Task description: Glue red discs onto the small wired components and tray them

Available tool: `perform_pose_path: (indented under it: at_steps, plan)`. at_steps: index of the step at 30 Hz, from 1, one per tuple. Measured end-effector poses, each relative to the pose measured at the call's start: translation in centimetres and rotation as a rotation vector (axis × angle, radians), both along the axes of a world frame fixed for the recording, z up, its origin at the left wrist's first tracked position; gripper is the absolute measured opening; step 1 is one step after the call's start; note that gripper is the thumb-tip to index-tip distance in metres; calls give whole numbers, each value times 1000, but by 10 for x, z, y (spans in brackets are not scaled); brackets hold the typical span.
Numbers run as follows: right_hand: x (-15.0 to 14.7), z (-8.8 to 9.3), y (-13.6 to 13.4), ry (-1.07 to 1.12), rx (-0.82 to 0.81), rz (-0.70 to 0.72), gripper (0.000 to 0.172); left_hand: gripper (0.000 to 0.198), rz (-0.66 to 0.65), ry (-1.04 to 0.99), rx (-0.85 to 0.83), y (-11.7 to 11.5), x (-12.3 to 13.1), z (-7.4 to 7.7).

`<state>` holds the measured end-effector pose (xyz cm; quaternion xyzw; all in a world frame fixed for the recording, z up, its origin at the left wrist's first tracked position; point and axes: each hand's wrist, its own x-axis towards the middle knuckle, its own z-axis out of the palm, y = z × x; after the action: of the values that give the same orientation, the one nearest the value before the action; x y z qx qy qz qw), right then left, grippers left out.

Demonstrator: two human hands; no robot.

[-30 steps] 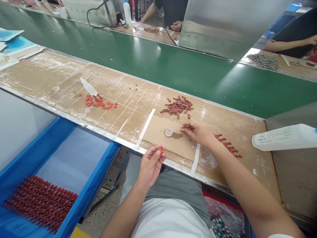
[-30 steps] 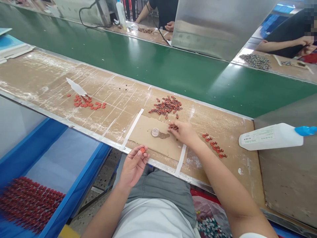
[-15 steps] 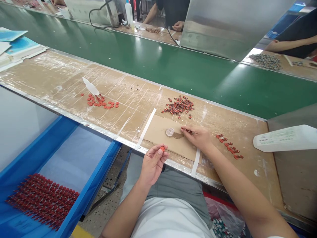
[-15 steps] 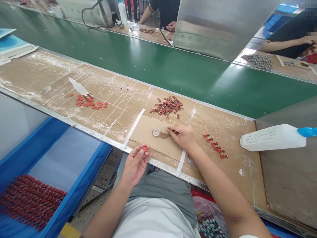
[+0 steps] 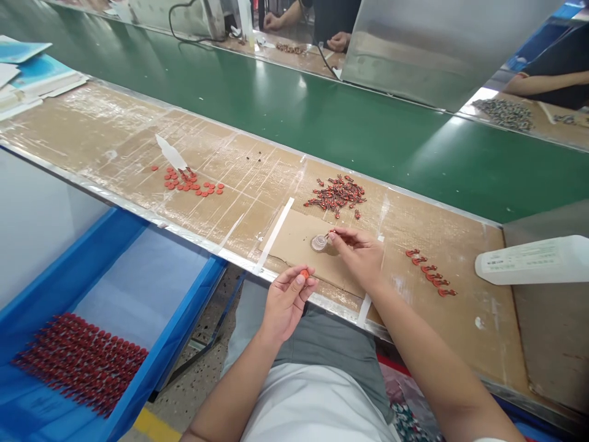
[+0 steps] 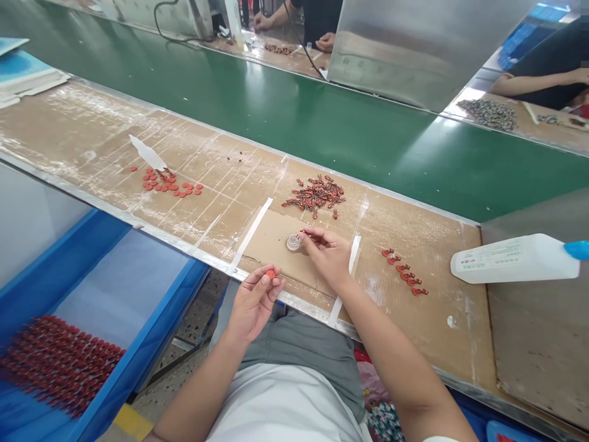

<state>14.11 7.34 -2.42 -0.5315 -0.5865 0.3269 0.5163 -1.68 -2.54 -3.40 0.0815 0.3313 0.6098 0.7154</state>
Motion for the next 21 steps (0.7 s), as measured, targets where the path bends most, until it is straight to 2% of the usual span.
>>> perform_pose_path:
  at_steps: [4, 6, 9, 21]
  plan:
    - [-1, -8, -1, -283, 171, -40, 18, 23, -6, -6, 7, -1, -1, -1]
    - [0, -11, -1, -346, 220, -26, 15, 23, -22, -6, 15, -2, -2, -1]
    - [1, -13, 0, -366, 264, -6, 14, 23, -30, -12, 25, -3, -2, -2]
    - [3, -18, 5, -448, 270, 89, 16, 23, -9, -25, 20, -4, -3, -2]
